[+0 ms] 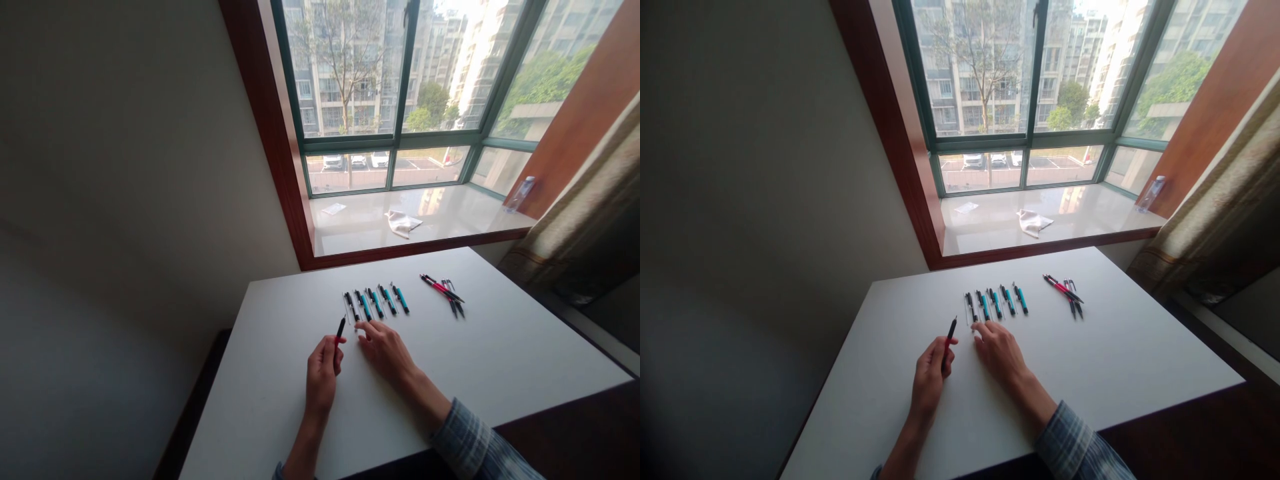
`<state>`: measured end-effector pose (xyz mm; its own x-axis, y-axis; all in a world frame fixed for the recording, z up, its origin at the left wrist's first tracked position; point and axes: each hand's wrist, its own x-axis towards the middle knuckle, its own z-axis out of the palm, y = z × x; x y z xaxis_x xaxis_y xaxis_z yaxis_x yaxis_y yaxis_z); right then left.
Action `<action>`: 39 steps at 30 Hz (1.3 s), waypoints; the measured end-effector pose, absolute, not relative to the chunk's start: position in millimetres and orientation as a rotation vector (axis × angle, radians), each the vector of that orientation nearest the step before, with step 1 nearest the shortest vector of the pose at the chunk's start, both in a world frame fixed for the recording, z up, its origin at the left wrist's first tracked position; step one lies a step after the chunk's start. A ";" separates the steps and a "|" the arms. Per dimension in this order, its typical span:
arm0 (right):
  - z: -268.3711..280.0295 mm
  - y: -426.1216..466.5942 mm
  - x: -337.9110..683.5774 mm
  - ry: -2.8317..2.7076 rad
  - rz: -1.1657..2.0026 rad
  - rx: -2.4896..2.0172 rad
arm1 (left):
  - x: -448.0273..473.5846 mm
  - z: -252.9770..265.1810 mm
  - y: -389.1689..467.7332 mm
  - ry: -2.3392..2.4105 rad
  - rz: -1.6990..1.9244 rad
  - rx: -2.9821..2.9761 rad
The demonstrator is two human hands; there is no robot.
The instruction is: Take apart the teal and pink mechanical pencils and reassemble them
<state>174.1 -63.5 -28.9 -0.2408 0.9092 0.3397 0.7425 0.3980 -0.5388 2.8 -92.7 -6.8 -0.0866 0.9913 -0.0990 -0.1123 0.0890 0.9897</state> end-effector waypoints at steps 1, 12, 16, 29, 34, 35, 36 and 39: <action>-28.4 -63.8 174.9 -2.034 0.345 -1.383 | 2.8 -6.7 -92.6 1.238 1.253 1.016; -7.4 -76.6 170.8 -1.531 0.792 -1.261 | 6.1 -7.5 -99.8 1.255 1.176 1.289; -1.1 -75.0 163.9 -1.481 0.931 -1.275 | 8.5 -4.7 -104.0 1.237 1.096 1.541; 38.8 -78.9 175.8 -1.639 1.005 -1.013 | 6.8 -11.2 -101.4 0.982 1.104 1.235; 38.2 -78.4 170.3 -1.531 1.149 -0.894 | 7.4 -5.6 -102.7 0.959 1.127 1.164; 38.3 -78.9 169.2 -1.509 1.195 -0.863 | 7.6 -4.9 -103.3 0.957 1.133 1.153; 38.6 -79.4 168.4 -1.483 1.218 -0.848 | 7.8 -4.2 -103.7 0.957 1.137 1.144; 40.4 -80.7 167.5 -1.415 1.241 -0.827 | 8.8 -2.3 -104.4 0.959 1.148 1.127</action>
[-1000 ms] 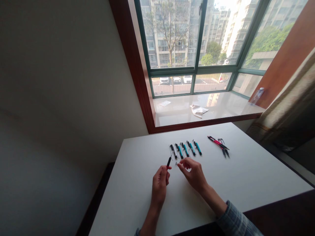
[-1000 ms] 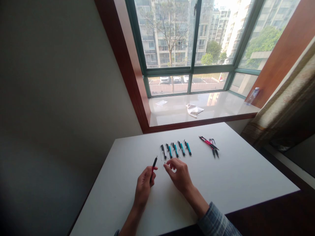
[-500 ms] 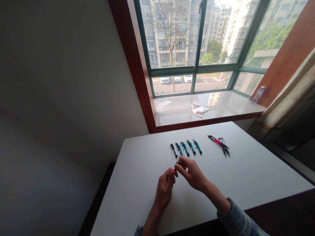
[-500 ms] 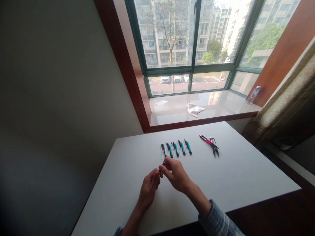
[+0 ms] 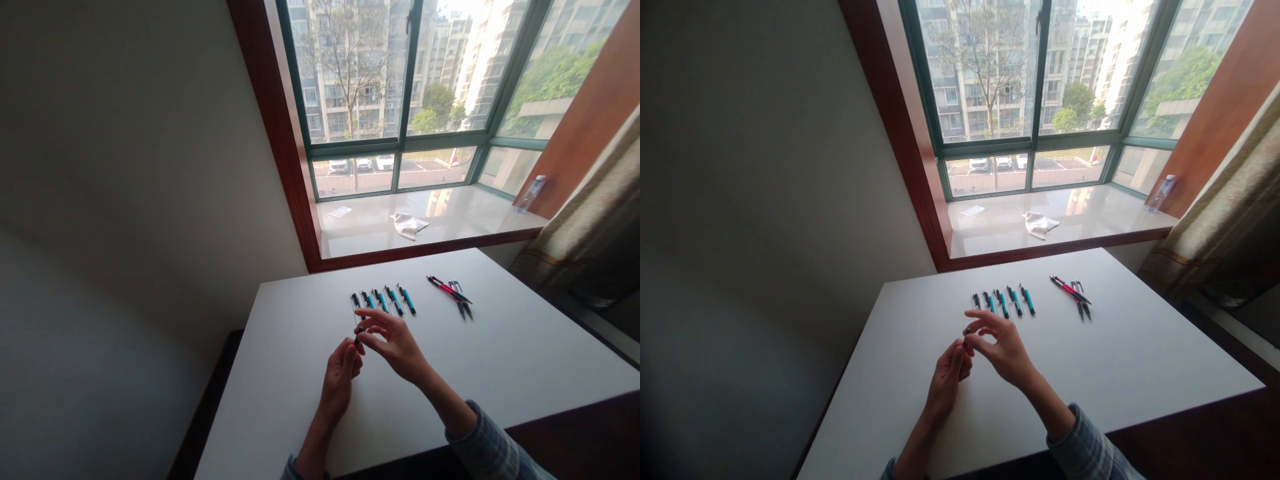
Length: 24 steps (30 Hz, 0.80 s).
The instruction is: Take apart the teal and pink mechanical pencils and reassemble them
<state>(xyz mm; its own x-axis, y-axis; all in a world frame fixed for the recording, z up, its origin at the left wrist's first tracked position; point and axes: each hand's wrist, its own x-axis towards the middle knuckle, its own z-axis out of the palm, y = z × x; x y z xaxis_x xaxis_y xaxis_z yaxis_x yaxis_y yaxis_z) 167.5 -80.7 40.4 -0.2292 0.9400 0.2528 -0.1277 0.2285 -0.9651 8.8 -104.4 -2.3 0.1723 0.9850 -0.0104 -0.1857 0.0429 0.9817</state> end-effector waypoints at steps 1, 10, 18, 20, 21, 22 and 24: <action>41.1 -80.9 167.3 -1.407 1.260 -0.809 | 9.1 -2.0 -104.3 0.957 1.152 1.127; 43.2 -81.8 159.5 -1.417 1.197 -0.838 | 8.1 -8.1 -102.1 0.927 1.171 1.180; 40.3 -81.3 158.6 -1.398 1.190 -0.840 | 7.9 -6.1 -102.8 0.949 1.169 1.169; 39.0 -80.3 159.7 -1.398 1.194 -0.817 | 8.2 -5.5 -103.0 0.942 1.174 1.169; 38.6 -79.8 160.1 -1.397 1.164 -0.841 | 8.3 -5.1 -103.1 0.943 1.177 1.168; 38.3 -79.5 160.4 -1.397 1.137 -0.868 | 8.4 -4.8 -103.3 0.947 1.179 1.166; 38.3 -79.3 160.7 -1.402 1.133 -0.877 | 8.7 -4.0 -103.7 0.956 1.177 1.162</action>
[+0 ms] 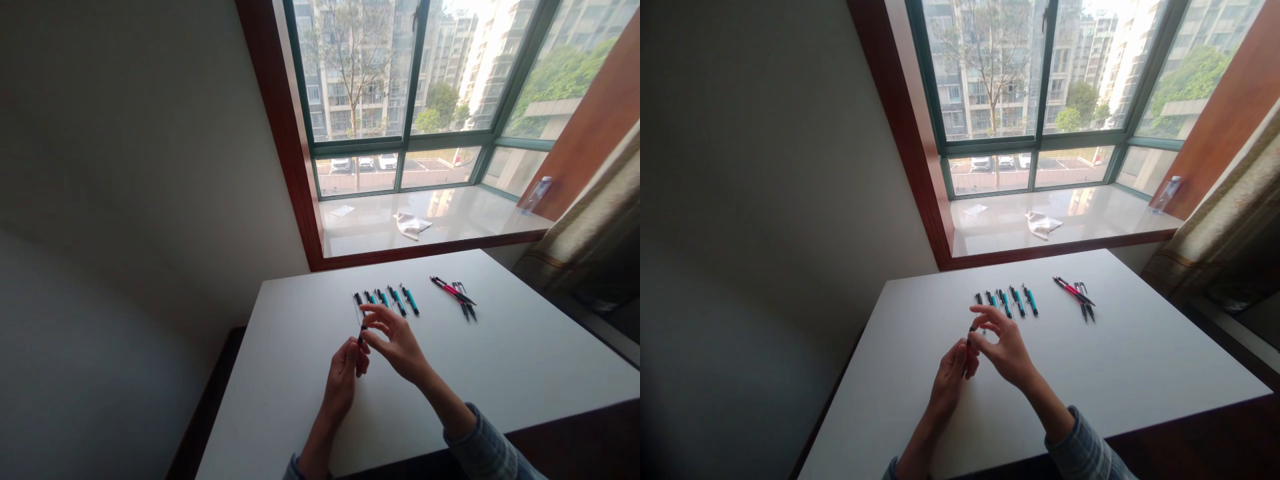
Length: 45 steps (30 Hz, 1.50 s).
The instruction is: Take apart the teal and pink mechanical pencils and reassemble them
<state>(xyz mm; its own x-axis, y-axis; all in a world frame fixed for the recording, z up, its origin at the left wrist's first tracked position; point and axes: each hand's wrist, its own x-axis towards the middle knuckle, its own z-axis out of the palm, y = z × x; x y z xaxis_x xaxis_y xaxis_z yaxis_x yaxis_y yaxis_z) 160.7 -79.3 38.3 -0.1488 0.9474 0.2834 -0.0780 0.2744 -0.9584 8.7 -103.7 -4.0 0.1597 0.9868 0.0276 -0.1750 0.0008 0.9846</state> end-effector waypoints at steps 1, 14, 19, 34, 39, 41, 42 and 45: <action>38.5 -79.5 160.6 -1.410 1.151 -0.861 | 8.9 -3.6 -103.9 0.959 1.177 1.159; 57.6 -78.5 162.1 -1.199 1.181 -0.814 | 9.7 0.6 -105.0 0.977 1.148 1.135; 85.1 -73.5 163.2 -1.197 1.111 -0.799 | 9.0 -0.4 -103.0 0.941 1.153 1.176; -11.6 -71.4 178.9 -1.735 0.700 -1.431 | 6.6 -12.7 -98.8 0.905 1.320 1.016; 0.0 -72.1 197.3 -1.979 0.851 -1.286 | 6.4 -13.4 -100.2 0.915 1.335 0.991; 5.5 -70.9 205.6 -2.082 0.939 -1.190 | 6.0 -13.9 -100.0 0.922 1.331 1.009; 6.4 -69.9 208.4 -2.102 0.970 -1.171 | 5.7 -14.3 -99.8 0.929 1.333 1.016; 1.7 -66.2 210.9 -2.077 1.008 -1.193 | 5.1 -15.1 -98.8 0.939 1.329 1.032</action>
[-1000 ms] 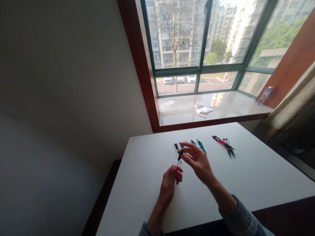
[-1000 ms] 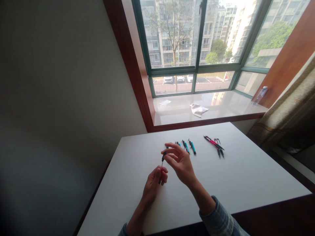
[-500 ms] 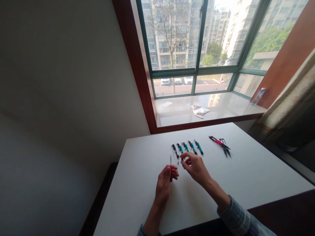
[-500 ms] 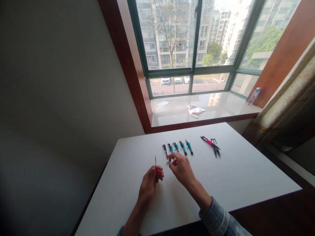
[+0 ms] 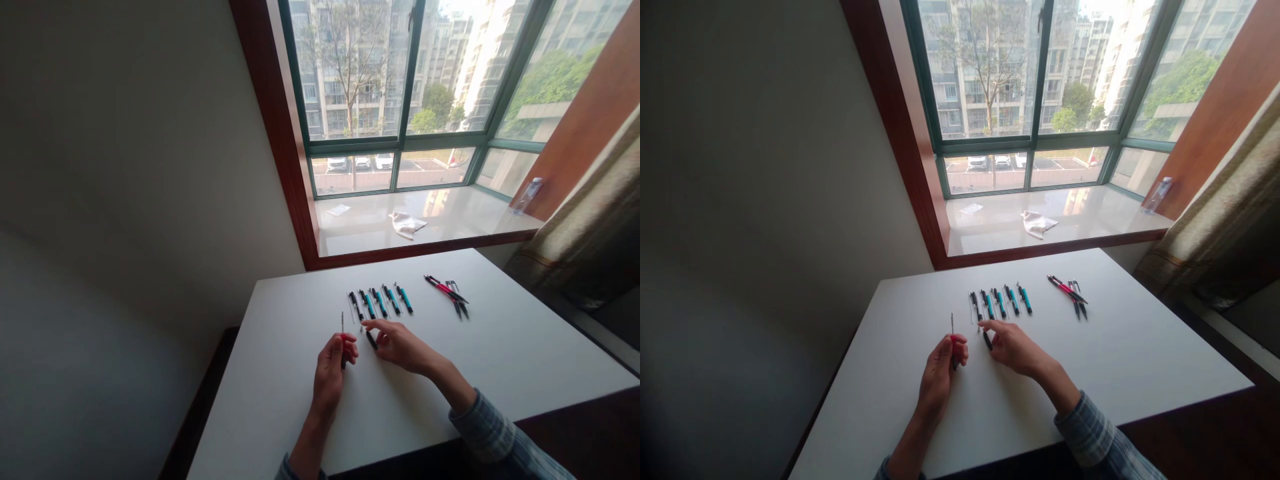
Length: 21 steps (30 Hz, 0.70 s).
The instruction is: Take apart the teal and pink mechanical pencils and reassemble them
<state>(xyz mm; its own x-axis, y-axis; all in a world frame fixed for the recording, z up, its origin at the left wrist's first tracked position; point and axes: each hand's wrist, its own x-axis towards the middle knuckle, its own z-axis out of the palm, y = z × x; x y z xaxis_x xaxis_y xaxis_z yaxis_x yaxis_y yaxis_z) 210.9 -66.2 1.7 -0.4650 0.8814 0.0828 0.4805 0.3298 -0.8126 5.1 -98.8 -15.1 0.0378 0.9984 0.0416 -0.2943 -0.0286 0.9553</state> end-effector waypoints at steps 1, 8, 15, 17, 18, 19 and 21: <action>-1.3 -64.9 210.3 -2.060 1.008 -1.198 | 5.0 -15.1 -98.6 0.948 1.328 1.032; -13.5 -57.2 203.9 -1.954 0.981 -1.187 | 5.7 -13.2 -99.2 0.985 1.320 1.022; -13.1 -50.9 201.5 -1.953 1.002 -1.189 | 5.4 -13.8 -98.5 0.990 1.309 1.021; -14.1 -49.8 201.7 -1.949 1.004 -1.184 | 5.2 -14.6 -98.2 0.996 1.306 1.022; -14.6 -49.4 202.1 -1.943 1.004 -1.182 | 5.2 -15.0 -98.1 0.999 1.305 1.023; -14.9 -49.1 202.5 -1.937 1.005 -1.180 | 5.1 -15.4 -98.1 1.002 1.305 1.025; -14.7 -49.1 203.2 -1.922 1.007 -1.168 | 5.1 -15.7 -98.3 1.003 1.305 1.028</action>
<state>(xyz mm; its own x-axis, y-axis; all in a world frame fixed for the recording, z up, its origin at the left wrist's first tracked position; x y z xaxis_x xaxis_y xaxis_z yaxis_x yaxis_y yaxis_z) 203.2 -49.1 -14.7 -0.3796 0.9139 0.1438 0.4017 0.3028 -0.8643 5.1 -98.3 -15.7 0.0204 0.9998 0.0033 -0.2543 0.0020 0.9671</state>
